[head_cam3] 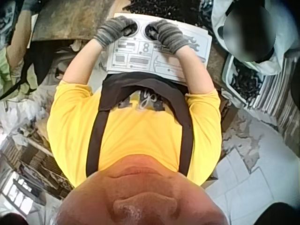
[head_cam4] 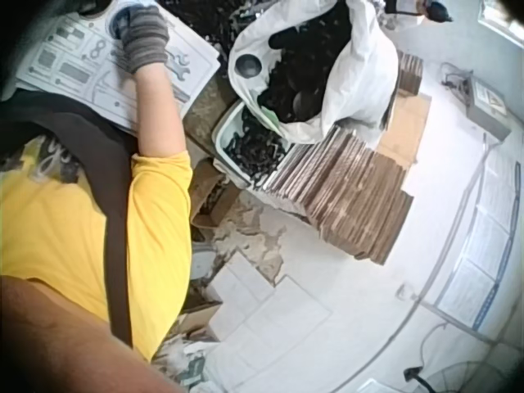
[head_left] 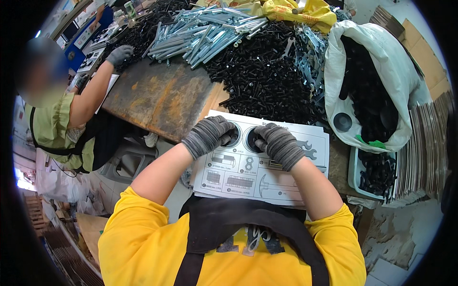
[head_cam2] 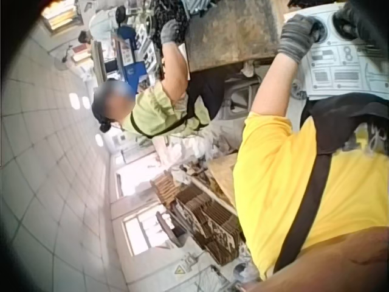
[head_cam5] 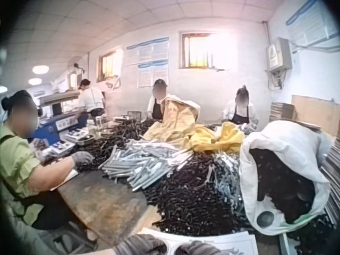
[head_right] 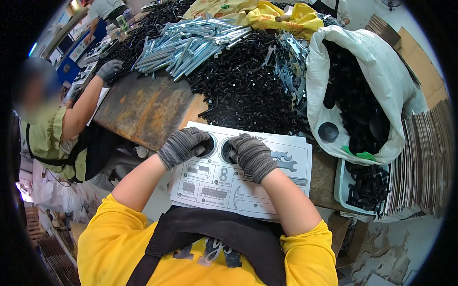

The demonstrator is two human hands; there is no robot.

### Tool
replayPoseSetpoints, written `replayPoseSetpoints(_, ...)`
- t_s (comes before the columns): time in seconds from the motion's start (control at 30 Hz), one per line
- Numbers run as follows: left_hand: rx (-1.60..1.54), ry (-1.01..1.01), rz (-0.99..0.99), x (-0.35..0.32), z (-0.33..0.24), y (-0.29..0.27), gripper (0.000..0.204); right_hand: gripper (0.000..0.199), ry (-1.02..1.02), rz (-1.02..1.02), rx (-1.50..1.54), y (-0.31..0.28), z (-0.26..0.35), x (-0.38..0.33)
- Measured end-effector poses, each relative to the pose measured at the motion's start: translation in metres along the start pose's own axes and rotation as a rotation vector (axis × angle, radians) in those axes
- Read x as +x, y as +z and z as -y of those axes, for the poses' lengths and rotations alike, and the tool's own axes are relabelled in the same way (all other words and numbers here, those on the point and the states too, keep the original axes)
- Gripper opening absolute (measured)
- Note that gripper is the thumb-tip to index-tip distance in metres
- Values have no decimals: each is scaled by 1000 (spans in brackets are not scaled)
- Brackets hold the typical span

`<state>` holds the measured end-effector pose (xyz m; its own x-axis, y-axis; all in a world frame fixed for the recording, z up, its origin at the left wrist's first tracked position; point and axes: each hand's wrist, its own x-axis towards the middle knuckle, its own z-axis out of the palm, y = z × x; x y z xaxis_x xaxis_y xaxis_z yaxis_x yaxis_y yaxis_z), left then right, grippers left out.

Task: The person picks various metal hardware items from piles on a table and places them into designated slots on a cardboard template labeled Stability Bench. The person repeatedly selects items, positions them on the template, and moves completed templates aside to continue the process.

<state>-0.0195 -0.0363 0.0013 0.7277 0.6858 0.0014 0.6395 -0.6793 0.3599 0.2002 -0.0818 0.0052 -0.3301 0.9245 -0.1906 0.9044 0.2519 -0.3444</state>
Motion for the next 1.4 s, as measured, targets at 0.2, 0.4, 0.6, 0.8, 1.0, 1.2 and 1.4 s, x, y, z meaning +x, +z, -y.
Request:
replayPoseSetpoints(0.2, -22, -38, -25, 2, -3, 3, 39, 39, 5, 14, 44, -1, 3, 2)
replayPoseSetpoints(0.4, -274, -119, -305, 13, 23, -13, 38, 39, 109, -154, 202, -36, -39, 9)
replayPoseSetpoints(0.6, -279, -337, -383, 79, 87, -28, 43, 34, 118, -454, -173, -72, -92, 71)
replayPoseSetpoints(0.8, 36, -428, -220, 137, 122, -27, 46, 32, 93, -315, -306, -83, -46, 148)
replayPoseSetpoints(1.0, 42, -254, -150, 154, 123, -29, 52, 32, 125, -214, -409, -69, -12, 199)
replayPoseSetpoints(1.2, -360, -313, -70, 140, 142, -44, 33, 34, 102, -186, -486, -58, -4, 216)
replayPoseSetpoints(1.4, -17, -323, -181, 140, 167, -26, 41, 35, 87, -70, -463, -64, -1, 214)
